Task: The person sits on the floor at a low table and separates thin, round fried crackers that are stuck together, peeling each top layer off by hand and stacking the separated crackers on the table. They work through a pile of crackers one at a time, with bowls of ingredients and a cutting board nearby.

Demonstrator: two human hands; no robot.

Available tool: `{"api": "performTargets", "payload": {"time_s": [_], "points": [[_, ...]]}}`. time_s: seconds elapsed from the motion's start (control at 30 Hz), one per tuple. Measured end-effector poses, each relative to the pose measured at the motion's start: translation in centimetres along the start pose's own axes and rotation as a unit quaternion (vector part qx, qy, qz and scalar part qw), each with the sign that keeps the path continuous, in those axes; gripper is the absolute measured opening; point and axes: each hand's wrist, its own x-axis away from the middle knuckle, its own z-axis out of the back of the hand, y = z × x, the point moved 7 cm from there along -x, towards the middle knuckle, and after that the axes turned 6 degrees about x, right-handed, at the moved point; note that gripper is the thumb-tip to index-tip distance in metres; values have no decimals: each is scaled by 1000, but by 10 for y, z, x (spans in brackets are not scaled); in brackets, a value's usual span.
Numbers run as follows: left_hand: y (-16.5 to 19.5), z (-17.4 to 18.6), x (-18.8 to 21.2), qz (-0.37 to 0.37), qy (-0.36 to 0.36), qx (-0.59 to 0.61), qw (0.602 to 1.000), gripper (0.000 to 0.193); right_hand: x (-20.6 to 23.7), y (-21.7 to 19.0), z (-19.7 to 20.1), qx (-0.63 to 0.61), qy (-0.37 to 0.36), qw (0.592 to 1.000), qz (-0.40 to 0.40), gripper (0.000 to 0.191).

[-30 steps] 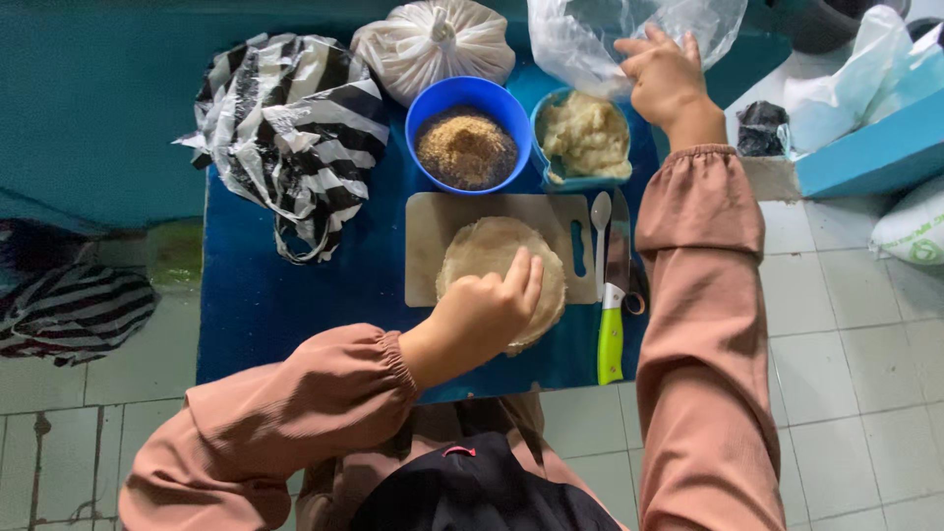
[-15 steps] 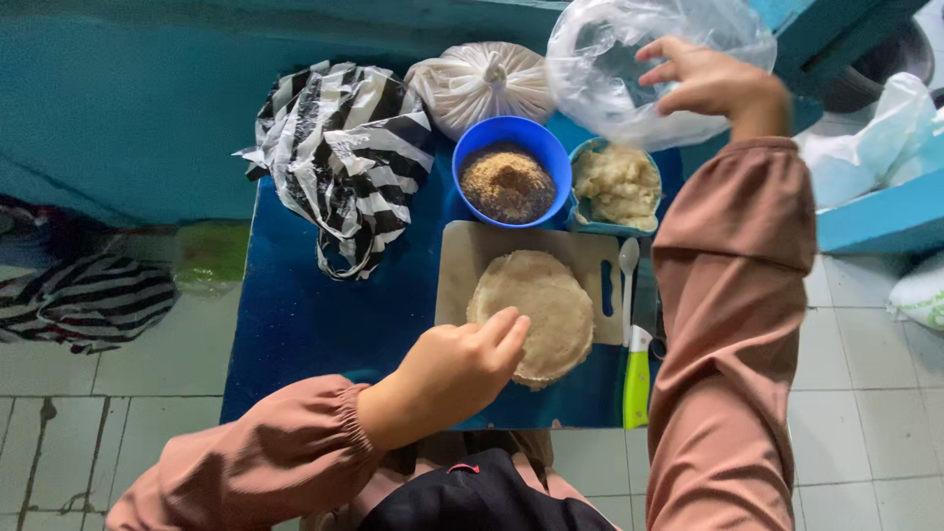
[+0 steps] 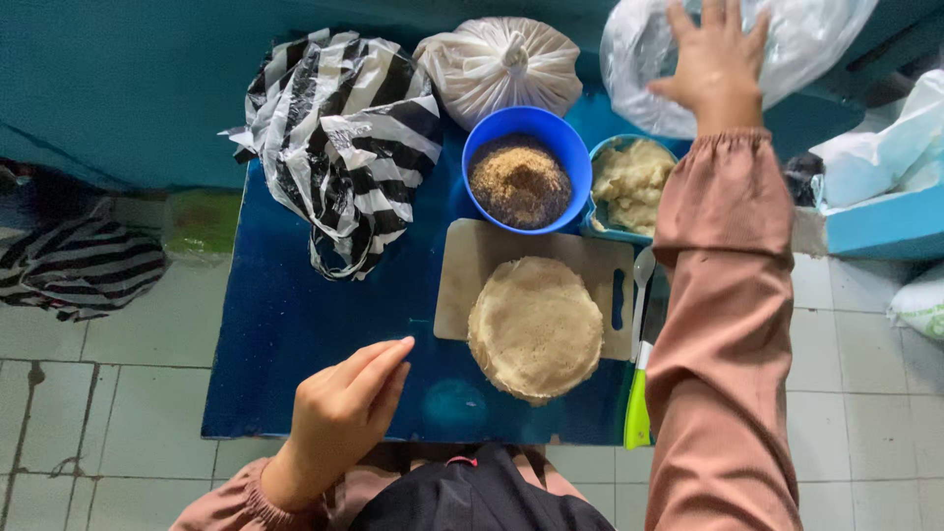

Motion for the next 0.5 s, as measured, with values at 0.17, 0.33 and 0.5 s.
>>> {"api": "performTargets", "payload": {"time_s": [0.17, 0.33, 0.5], "points": [[-11, -1, 11, 13, 9, 5, 1000, 24, 4, -11, -17, -164, -65, 984, -14, 93], [-14, 0, 10, 25, 5, 5, 1000, 27, 7, -12, -40, -372, -273, 873, -160, 113], [-15, 6, 9, 43, 16, 3, 999, 31, -16, -54, -17, -353, -253, 897, -87, 105]]}}
